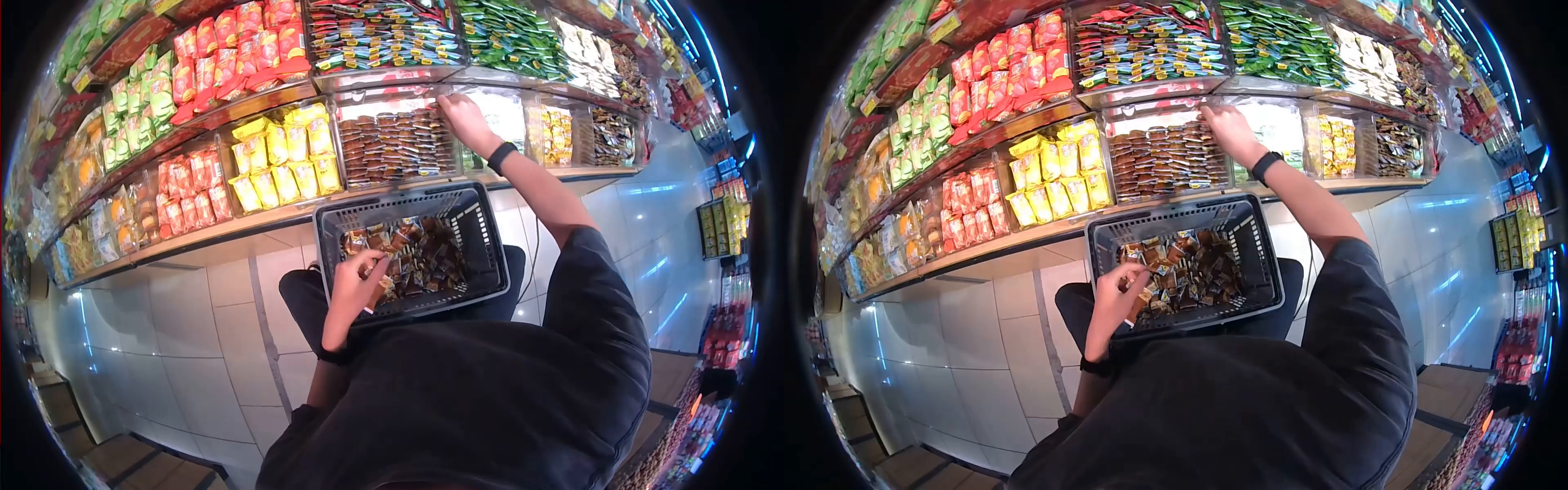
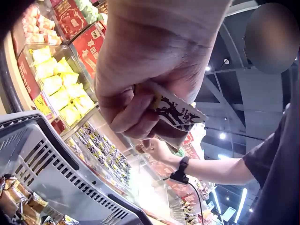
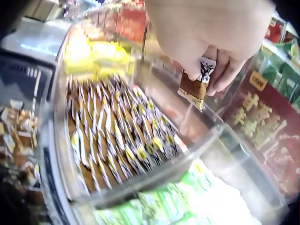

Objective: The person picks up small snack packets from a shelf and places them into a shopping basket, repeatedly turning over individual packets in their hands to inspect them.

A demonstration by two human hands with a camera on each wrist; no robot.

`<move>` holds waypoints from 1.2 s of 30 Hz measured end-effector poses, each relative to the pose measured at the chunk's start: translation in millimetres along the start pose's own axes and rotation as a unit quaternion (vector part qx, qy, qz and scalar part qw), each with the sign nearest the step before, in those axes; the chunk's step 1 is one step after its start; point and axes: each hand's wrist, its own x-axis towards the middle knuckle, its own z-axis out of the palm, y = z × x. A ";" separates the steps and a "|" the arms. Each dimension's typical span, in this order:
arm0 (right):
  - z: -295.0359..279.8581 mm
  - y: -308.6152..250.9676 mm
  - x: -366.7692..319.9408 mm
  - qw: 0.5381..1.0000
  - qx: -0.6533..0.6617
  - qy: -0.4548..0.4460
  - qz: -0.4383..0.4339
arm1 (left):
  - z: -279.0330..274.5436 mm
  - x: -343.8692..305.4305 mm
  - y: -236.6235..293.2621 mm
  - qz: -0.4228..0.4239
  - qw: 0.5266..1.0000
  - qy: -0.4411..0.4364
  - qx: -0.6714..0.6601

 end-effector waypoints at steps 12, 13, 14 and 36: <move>80.4 43.0 16.1 0.946 -0.234 -0.219 -0.055 | 2.7 -3.7 -14.1 -0.032 0.999 0.003 -0.008; 85.3 42.8 15.5 0.950 -0.230 -0.207 -0.045 | 3.1 -2.7 -13.1 -0.020 1.000 0.008 -0.003; 88.3 44.0 14.8 0.950 -0.228 -0.208 -0.045 | 3.5 -2.0 -12.3 -0.008 1.000 0.012 0.002; -117.6 -251.2 -92.6 0.589 0.713 -0.187 0.330 | 19.5 11.5 44.8 0.079 0.979 0.142 -0.119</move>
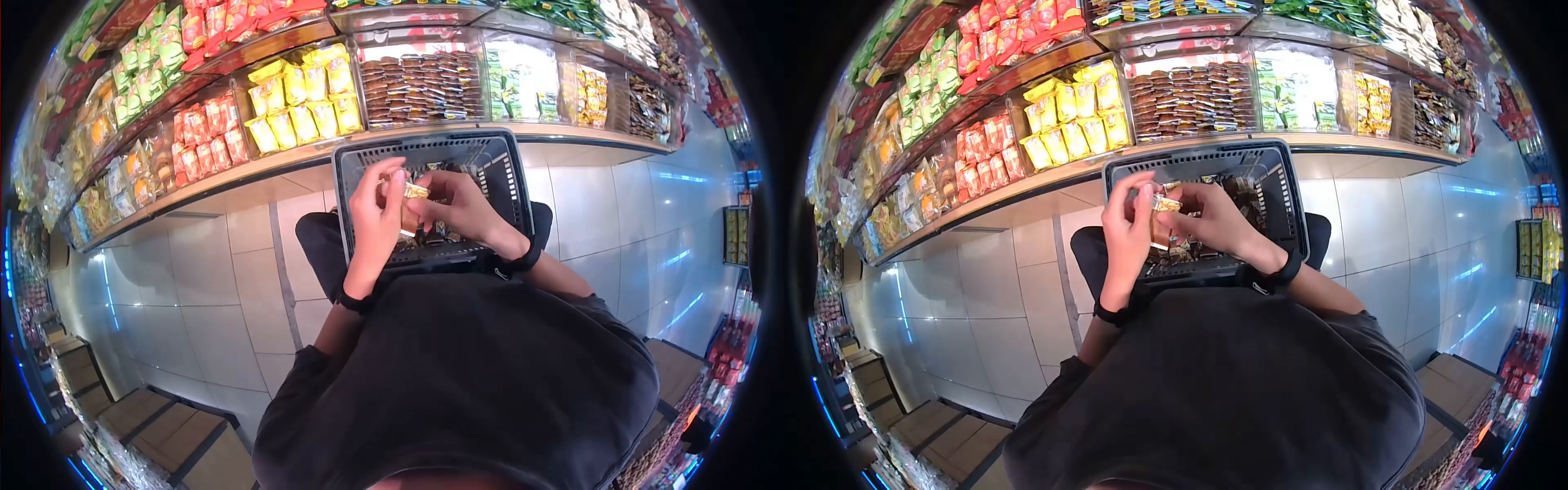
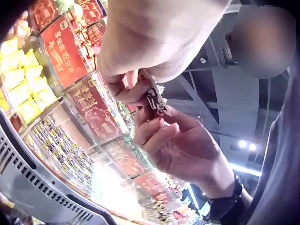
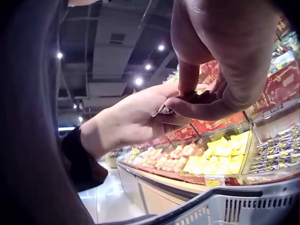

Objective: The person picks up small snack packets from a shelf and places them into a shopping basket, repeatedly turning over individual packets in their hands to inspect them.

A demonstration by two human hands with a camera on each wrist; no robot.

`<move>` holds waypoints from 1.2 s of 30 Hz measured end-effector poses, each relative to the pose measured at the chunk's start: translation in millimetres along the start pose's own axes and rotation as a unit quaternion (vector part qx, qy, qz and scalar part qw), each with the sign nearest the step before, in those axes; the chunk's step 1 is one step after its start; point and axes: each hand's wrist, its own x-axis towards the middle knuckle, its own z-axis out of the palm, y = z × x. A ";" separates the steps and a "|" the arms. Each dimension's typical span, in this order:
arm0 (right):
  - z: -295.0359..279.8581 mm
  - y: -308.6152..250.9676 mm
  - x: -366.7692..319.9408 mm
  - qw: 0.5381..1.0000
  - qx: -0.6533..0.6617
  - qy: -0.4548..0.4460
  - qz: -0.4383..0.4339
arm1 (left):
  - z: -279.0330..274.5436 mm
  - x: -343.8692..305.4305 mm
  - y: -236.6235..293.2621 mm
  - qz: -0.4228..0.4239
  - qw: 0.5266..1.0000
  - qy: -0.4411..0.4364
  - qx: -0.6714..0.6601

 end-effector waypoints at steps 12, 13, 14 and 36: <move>-3.4 -22.7 -24.0 0.993 0.108 0.030 -0.039 | -25.4 -20.1 47.4 -0.136 0.960 -0.184 -0.158; -2.9 -24.0 -26.3 0.992 0.120 0.029 -0.038 | -26.8 -20.8 51.0 -0.136 0.961 -0.182 -0.157; -3.4 -25.1 -27.5 0.992 0.120 0.028 -0.039 | -29.4 -20.3 54.5 -0.145 0.956 -0.188 -0.171; 20.6 -18.6 -41.3 0.993 0.100 -0.069 -0.001 | -27.6 7.7 64.7 -0.108 0.990 -0.079 -0.031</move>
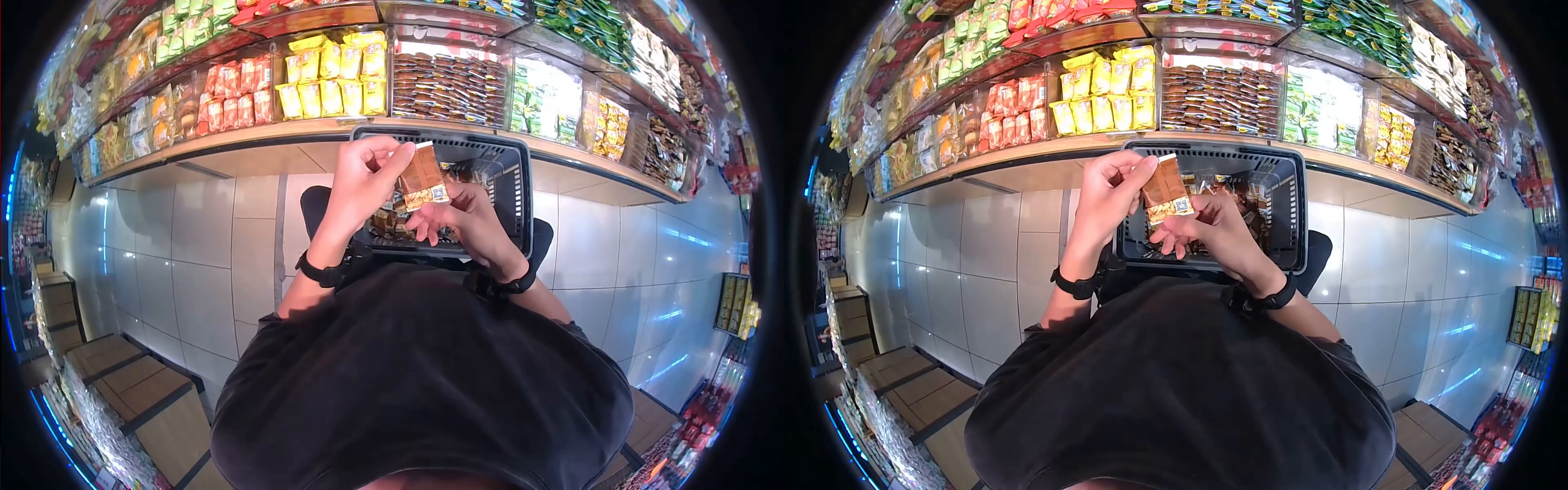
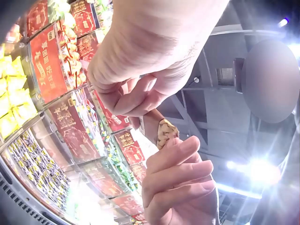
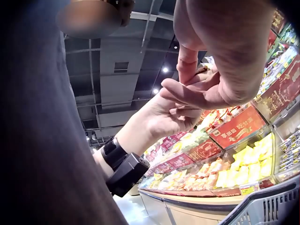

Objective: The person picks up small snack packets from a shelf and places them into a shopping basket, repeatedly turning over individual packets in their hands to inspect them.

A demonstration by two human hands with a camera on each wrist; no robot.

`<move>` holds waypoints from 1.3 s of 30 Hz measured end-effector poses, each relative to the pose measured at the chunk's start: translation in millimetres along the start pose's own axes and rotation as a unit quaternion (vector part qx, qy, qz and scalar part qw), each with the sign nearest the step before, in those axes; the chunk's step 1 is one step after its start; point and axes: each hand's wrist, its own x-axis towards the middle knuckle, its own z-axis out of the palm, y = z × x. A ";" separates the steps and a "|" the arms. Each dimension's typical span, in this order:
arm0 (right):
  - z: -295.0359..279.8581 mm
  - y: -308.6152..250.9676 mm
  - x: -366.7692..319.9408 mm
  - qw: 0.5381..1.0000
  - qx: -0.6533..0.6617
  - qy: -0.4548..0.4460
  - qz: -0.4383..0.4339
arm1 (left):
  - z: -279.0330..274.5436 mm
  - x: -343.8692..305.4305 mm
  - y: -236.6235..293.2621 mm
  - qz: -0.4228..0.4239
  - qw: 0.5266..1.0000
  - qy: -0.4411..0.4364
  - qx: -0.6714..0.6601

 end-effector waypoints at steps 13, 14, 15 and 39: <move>-14.1 12.9 14.8 0.810 0.540 -0.139 0.181 | 18.1 -4.4 -23.7 -0.066 0.969 -0.134 -0.197; -14.9 13.5 15.4 0.811 0.539 -0.138 0.181 | 18.2 -4.6 -28.5 -0.082 0.965 -0.120 -0.220; -16.0 13.5 15.9 0.835 0.497 -0.150 0.183 | 17.5 -3.8 -28.6 -0.082 0.964 -0.121 -0.221; -167.7 -45.1 287.4 0.630 -0.738 0.133 -0.202 | -42.6 2.7 -111.5 -0.056 0.997 0.017 -0.058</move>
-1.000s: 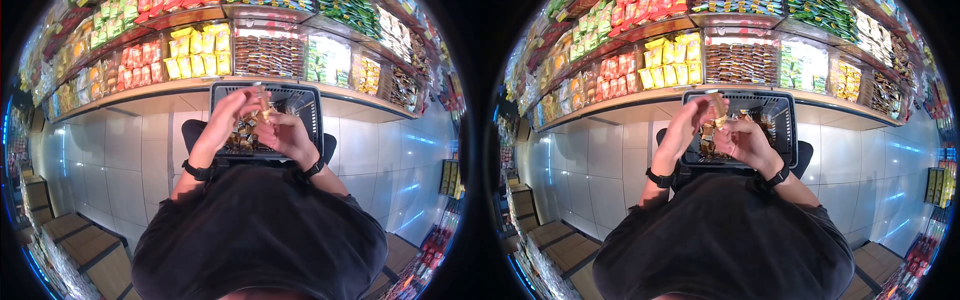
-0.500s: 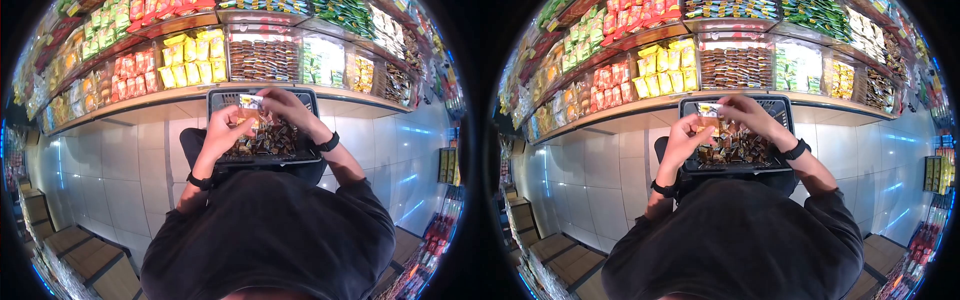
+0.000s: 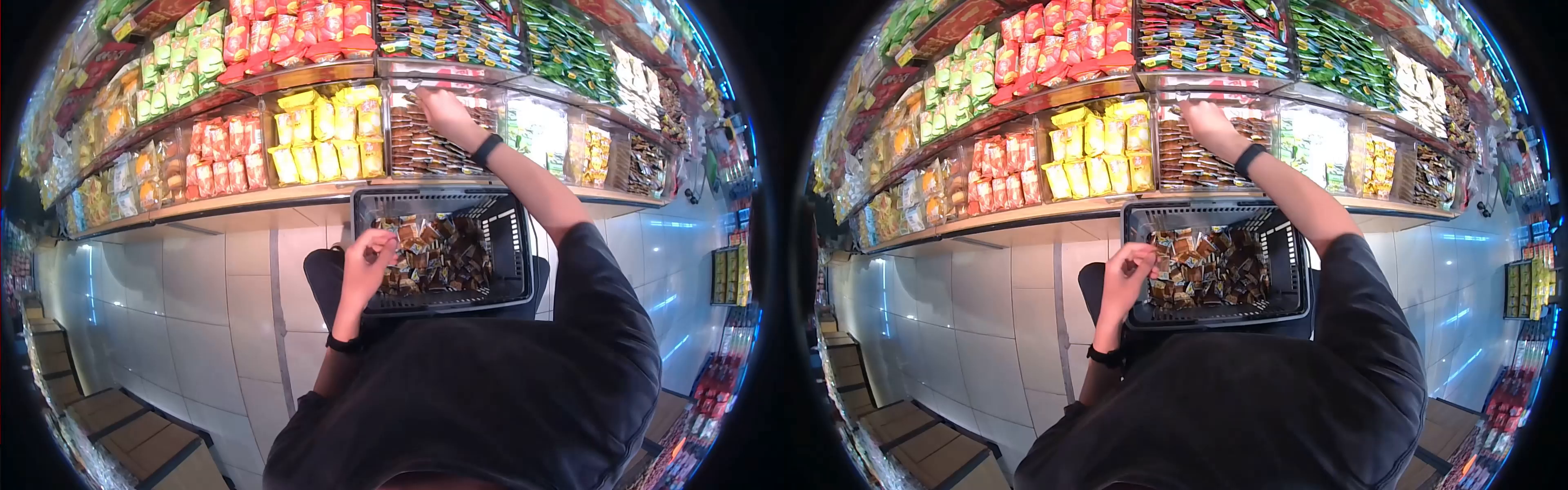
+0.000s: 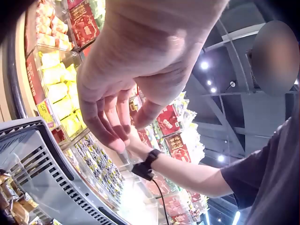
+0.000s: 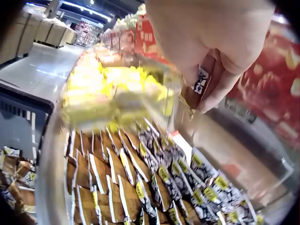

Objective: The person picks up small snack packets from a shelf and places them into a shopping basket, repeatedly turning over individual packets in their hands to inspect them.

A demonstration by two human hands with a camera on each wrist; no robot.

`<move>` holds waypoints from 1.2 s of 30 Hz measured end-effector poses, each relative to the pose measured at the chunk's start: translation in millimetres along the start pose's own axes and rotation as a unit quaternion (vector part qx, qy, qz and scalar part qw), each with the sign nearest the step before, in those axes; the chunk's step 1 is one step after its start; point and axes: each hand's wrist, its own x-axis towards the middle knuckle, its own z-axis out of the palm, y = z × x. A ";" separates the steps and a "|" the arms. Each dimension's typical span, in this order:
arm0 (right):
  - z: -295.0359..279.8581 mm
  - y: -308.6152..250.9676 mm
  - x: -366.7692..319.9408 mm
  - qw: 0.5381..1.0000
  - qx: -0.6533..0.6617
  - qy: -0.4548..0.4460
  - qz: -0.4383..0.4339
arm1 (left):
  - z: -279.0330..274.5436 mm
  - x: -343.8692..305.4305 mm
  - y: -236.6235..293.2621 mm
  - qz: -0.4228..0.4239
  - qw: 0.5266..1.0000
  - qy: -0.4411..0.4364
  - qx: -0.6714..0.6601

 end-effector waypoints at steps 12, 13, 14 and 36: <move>91.9 47.6 45.2 0.994 0.051 -0.095 -0.021 | -16.4 -2.8 -10.3 -0.042 0.999 0.010 -0.022; 97.3 52.0 44.7 0.994 0.051 -0.095 -0.019 | -16.5 -2.2 -10.6 -0.042 0.999 0.009 -0.024; 101.9 53.4 45.8 0.992 0.059 -0.105 -0.028 | -15.8 -2.1 -10.8 -0.042 0.999 0.009 -0.025; 208.9 -66.2 -241.9 0.960 0.073 -0.271 0.003 | -7.8 -13.4 -10.6 -0.090 0.995 -0.032 -0.014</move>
